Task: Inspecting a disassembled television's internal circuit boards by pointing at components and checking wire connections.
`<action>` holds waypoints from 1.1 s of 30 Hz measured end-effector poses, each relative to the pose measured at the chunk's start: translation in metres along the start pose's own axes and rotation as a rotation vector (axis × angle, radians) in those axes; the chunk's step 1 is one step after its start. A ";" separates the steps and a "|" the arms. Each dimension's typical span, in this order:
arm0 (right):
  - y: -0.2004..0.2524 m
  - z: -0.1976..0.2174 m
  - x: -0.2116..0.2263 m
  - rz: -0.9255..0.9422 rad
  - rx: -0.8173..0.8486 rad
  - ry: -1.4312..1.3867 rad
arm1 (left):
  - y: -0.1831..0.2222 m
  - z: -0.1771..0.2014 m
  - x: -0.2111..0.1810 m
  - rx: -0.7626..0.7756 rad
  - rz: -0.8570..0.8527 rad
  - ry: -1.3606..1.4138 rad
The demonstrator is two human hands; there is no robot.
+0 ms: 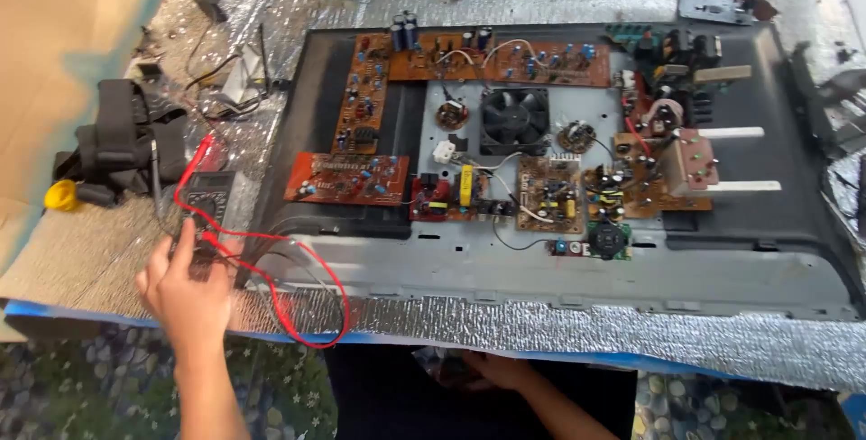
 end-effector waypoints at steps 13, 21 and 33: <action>0.102 -0.009 0.070 0.396 -0.017 0.680 | 0.016 -0.048 0.047 -0.188 -0.243 -0.205; 0.167 -0.042 0.097 0.362 0.217 0.798 | 0.008 -0.029 0.031 -0.160 -0.178 -0.032; 0.400 -0.084 0.354 1.863 0.263 1.125 | -0.024 -0.022 0.001 0.055 -0.041 -0.271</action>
Point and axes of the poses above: each hand's wrist, its own y-axis away from the middle knuckle, its own z-axis out of the back of the hand, x = y × z, the point moved 8 cm from there along -y, towards the middle knuckle, and after that the axes turned 11 degrees about -y, right-handed, at the moved point
